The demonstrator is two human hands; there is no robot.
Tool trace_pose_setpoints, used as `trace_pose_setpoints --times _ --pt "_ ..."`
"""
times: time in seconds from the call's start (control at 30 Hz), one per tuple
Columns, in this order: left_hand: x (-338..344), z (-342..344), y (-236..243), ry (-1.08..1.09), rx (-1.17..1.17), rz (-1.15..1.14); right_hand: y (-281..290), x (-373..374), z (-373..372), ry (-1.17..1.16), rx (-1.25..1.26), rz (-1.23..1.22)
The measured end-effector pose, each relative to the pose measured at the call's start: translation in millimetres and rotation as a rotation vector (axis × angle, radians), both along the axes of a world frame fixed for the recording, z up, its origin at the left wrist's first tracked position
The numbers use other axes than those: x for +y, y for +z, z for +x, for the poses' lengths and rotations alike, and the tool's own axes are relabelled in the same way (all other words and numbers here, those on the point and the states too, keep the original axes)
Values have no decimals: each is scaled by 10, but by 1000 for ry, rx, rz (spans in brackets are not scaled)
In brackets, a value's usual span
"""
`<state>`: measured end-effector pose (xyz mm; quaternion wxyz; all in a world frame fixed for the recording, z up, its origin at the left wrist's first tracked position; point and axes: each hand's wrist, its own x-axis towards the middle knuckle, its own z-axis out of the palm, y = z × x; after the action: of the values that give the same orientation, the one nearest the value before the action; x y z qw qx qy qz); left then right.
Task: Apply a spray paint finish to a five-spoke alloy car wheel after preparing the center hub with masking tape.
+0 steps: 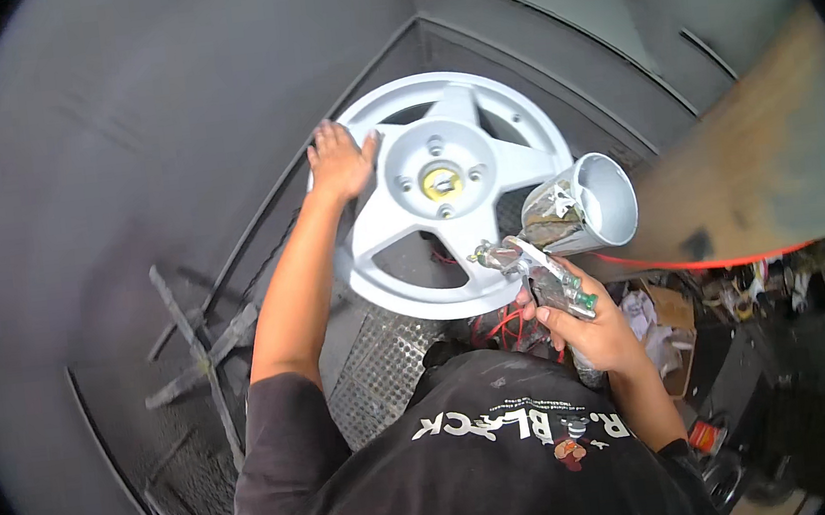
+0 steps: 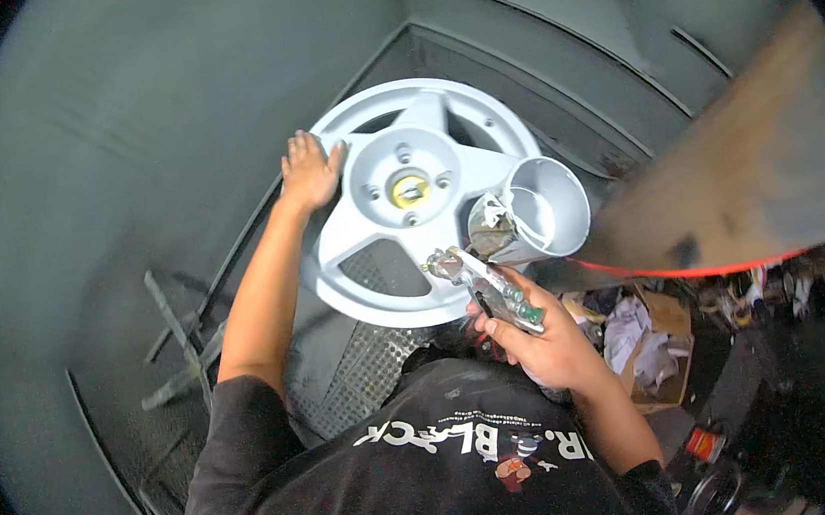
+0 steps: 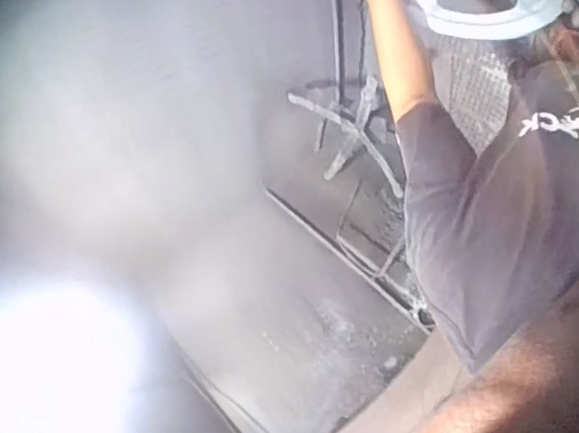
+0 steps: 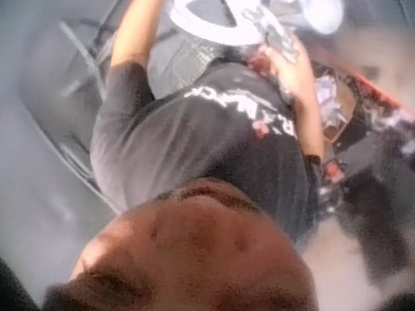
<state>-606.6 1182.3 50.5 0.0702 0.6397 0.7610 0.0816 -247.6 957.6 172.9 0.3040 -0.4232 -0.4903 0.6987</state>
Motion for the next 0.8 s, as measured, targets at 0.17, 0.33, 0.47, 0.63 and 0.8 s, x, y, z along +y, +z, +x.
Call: trace_pose_setpoints --times 0.17,0.33,0.47,0.63,0.8 --pt "954 773 81 -141 -55 -70 4 -311 265 -270 -131 31" --pt "782 1975 290 -548 39 -92 -96 -714 513 -438 -150 16" --pt "-364 2595 356 -1006 77 -31 -216 -966 723 -498 -130 29" --pt "-2540 2441 -56 -1547 -476 -432 -412 -1312 1094 -471 -73 60" --pt "-3855 1905 -1006 -552 -1048 -1097 -804 -1669 1432 -357 -39 -21"
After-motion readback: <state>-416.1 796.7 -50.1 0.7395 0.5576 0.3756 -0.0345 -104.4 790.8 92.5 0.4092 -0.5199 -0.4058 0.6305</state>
